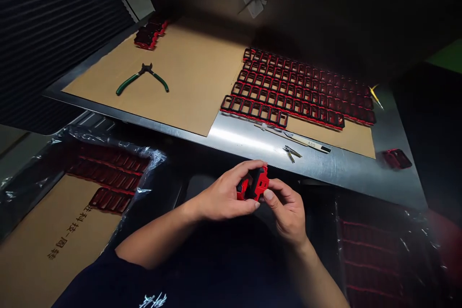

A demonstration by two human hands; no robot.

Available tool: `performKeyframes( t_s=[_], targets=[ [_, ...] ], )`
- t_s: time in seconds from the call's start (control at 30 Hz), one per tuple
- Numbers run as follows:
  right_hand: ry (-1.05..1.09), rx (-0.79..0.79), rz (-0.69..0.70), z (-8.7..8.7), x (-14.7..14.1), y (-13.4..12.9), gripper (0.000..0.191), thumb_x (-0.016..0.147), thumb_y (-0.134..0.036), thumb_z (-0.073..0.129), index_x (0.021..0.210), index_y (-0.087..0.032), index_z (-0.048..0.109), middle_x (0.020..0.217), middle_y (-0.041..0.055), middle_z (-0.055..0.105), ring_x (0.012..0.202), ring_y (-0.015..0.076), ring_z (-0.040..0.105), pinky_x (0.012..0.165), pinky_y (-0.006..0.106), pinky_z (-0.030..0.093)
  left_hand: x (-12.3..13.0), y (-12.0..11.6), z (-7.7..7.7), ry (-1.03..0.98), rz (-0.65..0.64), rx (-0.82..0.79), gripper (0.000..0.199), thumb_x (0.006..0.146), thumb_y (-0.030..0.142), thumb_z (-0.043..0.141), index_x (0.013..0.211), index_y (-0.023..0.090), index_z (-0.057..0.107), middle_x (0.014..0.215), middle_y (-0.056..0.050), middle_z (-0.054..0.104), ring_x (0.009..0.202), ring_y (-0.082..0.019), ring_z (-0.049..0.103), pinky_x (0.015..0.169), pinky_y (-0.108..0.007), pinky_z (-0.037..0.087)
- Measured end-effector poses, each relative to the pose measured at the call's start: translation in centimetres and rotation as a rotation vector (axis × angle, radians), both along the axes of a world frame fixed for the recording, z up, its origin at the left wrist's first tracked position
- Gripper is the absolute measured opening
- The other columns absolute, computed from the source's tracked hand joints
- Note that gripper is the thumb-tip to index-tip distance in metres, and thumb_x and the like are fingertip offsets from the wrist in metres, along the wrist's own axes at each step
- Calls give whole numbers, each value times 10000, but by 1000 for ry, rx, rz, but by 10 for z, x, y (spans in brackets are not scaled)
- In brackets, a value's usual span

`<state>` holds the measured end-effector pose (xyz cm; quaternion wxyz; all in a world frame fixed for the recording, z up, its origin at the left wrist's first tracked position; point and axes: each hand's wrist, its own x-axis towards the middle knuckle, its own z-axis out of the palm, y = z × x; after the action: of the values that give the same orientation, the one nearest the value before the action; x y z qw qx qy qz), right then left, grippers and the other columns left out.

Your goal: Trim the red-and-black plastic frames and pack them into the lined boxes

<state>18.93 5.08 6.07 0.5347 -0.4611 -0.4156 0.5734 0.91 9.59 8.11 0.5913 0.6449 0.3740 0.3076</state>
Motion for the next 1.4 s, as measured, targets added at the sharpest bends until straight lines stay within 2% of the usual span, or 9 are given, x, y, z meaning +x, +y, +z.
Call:
performKeyframes(
  t_s=[0.1, 0.23, 0.47, 0.57, 0.73, 0.83, 0.93, 1.17, 1.4],
  targets=[
    [2, -37, 16, 0, 3, -1, 130, 886, -365, 756, 968, -278, 809, 822, 17, 718, 733, 162, 656, 702, 282, 540, 3, 0, 0, 2, -17, -71, 722, 751, 166, 719, 1430, 215, 479, 1425, -123, 574, 1102, -222, 673, 831, -284, 603],
    [32, -89, 38, -3, 7, -3, 155, 889, -392, 752, 972, -272, 805, 822, 19, 726, 731, 165, 654, 699, 286, 533, 8, -1, 2, 2, -20, -171, 739, 741, 184, 718, 1434, 210, 462, 1270, -106, 639, 868, -158, 669, 662, -232, 562],
    [65, -164, 85, -10, 13, -10, 191, 852, -427, 790, 933, -255, 807, 784, 22, 752, 678, 156, 665, 665, 270, 554, 10, -13, 0, 26, -13, -336, 724, 735, 218, 738, 1403, 198, 461, 950, -26, 653, 740, -131, 596, 631, -236, 528],
    [131, -224, 121, -16, 13, -16, 191, 830, -426, 813, 930, -264, 808, 796, 21, 778, 668, 156, 688, 673, 273, 576, 8, -19, 0, 44, -29, -411, 705, 728, 212, 741, 1374, 194, 460, 969, -25, 656, 679, -104, 573, 597, -221, 517],
    [191, -271, 144, -24, 14, -25, 198, 825, -421, 819, 950, -268, 806, 786, 14, 775, 683, 155, 692, 690, 271, 582, 6, -22, 0, 101, -34, -355, 688, 717, 187, 751, 1350, 224, 485, 1356, -116, 587, 963, -192, 669, 661, -243, 581],
    [184, -260, 133, -24, 16, -25, 191, 812, -409, 833, 937, -267, 808, 788, 9, 767, 668, 139, 673, 675, 252, 566, 6, -22, -2, 82, -49, -235, 674, 736, 169, 751, 1356, 237, 497, 1439, -124, 549, 1154, -249, 648, 865, -339, 609],
    [180, -243, 120, -22, 18, -23, 172, 810, -391, 838, 933, -273, 811, 784, 0, 755, 651, 124, 653, 655, 233, 550, 5, -21, -6, 54, -56, -108, 662, 760, 156, 741, 1369, 243, 497, 1466, -126, 542, 1295, -279, 591, 1070, -438, 529],
    [193, -199, 126, -21, 19, -22, 142, 836, -363, 818, 961, -295, 815, 809, 7, 759, 687, 140, 664, 680, 258, 550, 7, -20, -13, 13, -84, 14, 678, 791, 143, 728, 1412, 255, 480, 1457, -125, 562, 1346, -274, 568, 1136, -459, 480],
    [228, -133, 155, -20, 22, -22, 155, 925, -329, 723, 1063, -317, 793, 838, 5, 747, 758, 149, 680, 750, 277, 547, 4, -19, -13, -35, -85, -87, 690, 802, 155, 738, 1431, 260, 475, 1494, -120, 552, 1342, -276, 581, 1139, -453, 483]
  ],
)
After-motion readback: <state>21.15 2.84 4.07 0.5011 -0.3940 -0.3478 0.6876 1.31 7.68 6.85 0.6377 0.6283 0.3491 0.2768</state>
